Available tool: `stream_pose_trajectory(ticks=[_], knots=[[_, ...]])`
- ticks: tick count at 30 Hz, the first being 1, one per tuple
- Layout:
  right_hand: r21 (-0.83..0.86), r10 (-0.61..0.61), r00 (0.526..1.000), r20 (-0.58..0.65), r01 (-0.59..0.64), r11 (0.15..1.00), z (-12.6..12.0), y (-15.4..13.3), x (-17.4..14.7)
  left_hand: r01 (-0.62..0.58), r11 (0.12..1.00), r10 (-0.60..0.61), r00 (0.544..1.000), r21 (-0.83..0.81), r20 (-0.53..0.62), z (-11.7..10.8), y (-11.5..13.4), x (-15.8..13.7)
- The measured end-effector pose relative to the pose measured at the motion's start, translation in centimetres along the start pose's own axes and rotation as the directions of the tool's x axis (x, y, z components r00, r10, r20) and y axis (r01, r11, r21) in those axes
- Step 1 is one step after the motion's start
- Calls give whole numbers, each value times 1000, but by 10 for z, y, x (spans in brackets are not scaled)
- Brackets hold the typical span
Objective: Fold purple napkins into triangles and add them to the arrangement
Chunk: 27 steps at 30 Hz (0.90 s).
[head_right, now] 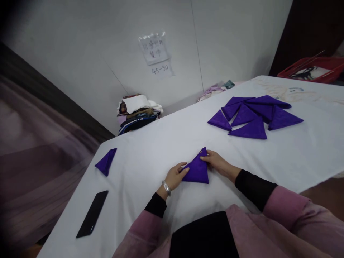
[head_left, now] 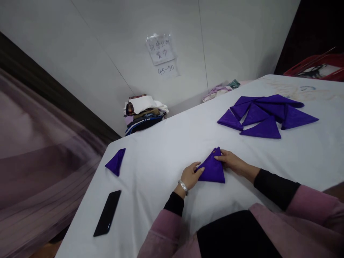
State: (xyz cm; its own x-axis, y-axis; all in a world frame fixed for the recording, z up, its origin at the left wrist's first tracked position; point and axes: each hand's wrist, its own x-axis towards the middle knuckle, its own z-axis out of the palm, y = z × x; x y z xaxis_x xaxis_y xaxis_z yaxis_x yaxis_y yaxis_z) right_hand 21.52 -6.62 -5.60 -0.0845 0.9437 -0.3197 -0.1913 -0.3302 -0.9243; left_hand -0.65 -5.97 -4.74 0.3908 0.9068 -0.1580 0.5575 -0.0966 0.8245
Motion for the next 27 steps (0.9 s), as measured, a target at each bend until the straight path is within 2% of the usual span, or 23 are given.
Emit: stream_pose_trajectory(ticks=[3, 7, 10, 15, 19, 24, 27], knots=[[-109, 3, 999, -54, -9, 994, -5, 1, 7, -5, 999, 7, 999, 40, -43, 7, -4, 2], [-227, -47, 995, -86, 26, 973, -12, 3, 16, -11, 992, 23, 995, 124, -98, 11, -6, 3], [-287, -83, 991, -103, 50, 957, -16, 3, 22, -13, 992, 29, 992, 125, -120, 13, -6, 2], [-294, -80, 987, -139, 36, 955, -17, 2, 28, -14, 995, 28, 991, 102, -132, 13, -8, 1], [-284, -118, 983, -138, 75, 956, -17, 1, 30, -8, 995, 24, 987, 103, -156, 14, -7, -1], [-288, -155, 979, -132, 112, 951, -18, 1, 34, 8, 981, 40, 969, 194, -242, 15, -3, -7], [-304, -161, 977, -143, 111, 946, -18, 1, 37, 0, 974, 58, 968, 229, -245, 17, -2, -8]])
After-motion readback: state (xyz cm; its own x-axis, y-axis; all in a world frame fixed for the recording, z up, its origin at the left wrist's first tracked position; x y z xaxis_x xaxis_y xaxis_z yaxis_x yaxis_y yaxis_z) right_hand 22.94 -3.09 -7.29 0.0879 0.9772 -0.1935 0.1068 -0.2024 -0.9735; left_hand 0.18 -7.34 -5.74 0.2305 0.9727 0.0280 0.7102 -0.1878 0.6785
